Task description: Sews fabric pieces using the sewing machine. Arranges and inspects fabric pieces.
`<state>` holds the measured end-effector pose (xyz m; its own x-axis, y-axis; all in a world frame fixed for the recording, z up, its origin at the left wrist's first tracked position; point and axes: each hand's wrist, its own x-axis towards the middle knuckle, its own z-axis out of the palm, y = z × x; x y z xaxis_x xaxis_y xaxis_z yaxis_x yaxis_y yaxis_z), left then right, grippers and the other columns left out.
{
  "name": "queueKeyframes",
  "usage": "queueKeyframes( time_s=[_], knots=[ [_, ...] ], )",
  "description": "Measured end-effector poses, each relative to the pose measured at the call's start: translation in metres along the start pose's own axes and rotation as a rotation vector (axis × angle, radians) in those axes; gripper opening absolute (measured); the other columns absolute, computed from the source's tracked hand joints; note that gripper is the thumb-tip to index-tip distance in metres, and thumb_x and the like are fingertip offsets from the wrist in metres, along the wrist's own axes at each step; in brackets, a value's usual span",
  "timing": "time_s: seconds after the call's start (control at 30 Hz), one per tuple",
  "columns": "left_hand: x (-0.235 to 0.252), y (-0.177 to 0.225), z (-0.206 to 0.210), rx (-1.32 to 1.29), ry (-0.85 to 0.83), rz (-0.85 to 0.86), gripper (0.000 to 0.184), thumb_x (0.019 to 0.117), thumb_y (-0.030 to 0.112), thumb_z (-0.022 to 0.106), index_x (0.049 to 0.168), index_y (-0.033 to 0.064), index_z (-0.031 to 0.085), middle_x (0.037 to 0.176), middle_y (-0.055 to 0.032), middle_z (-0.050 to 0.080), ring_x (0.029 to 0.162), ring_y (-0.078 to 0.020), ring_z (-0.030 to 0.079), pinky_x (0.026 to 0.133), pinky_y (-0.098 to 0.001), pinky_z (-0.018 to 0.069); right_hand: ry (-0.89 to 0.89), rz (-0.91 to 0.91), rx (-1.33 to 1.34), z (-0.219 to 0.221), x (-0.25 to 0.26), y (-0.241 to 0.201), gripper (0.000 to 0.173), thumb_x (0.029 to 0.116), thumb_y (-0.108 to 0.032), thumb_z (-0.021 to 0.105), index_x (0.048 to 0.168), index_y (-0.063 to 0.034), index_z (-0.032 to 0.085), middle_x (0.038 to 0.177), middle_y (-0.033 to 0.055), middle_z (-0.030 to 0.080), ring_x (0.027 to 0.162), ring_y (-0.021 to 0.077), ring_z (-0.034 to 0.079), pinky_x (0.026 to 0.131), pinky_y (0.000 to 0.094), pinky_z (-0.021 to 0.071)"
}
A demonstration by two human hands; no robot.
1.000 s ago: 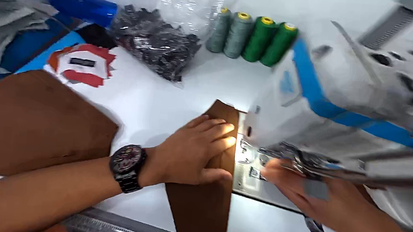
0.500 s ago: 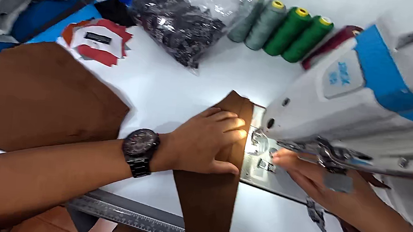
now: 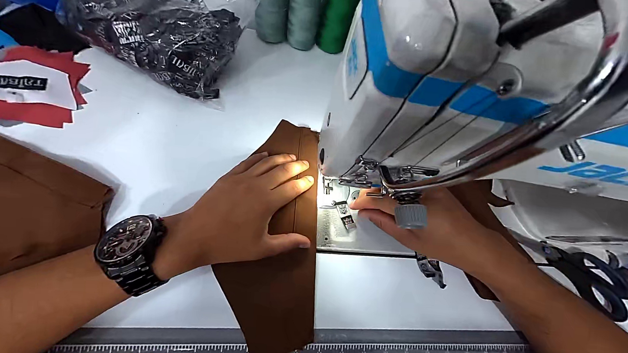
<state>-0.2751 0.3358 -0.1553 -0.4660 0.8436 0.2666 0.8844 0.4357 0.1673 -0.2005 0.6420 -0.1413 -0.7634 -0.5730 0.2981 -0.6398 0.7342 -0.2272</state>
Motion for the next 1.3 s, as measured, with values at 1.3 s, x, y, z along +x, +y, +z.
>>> queueKeyframes(
  time_s=[1.3],
  knots=[
    [-0.001,0.001,0.002,0.003,0.017,0.010,0.081,0.0877,0.078,0.048,0.136,0.0153,0.065,0.146,-0.0043,0.058,0.144,-0.0243,0.046,0.120,-0.0500,0.0341,0.042,-0.211,-0.152,0.007,0.002,-0.023,0.027,0.1051,-0.023,0.051,0.119,-0.0169,0.073,0.122,0.0016,0.072,0.110,0.0179,0.067,0.091,0.0347,0.0554]
  ],
)
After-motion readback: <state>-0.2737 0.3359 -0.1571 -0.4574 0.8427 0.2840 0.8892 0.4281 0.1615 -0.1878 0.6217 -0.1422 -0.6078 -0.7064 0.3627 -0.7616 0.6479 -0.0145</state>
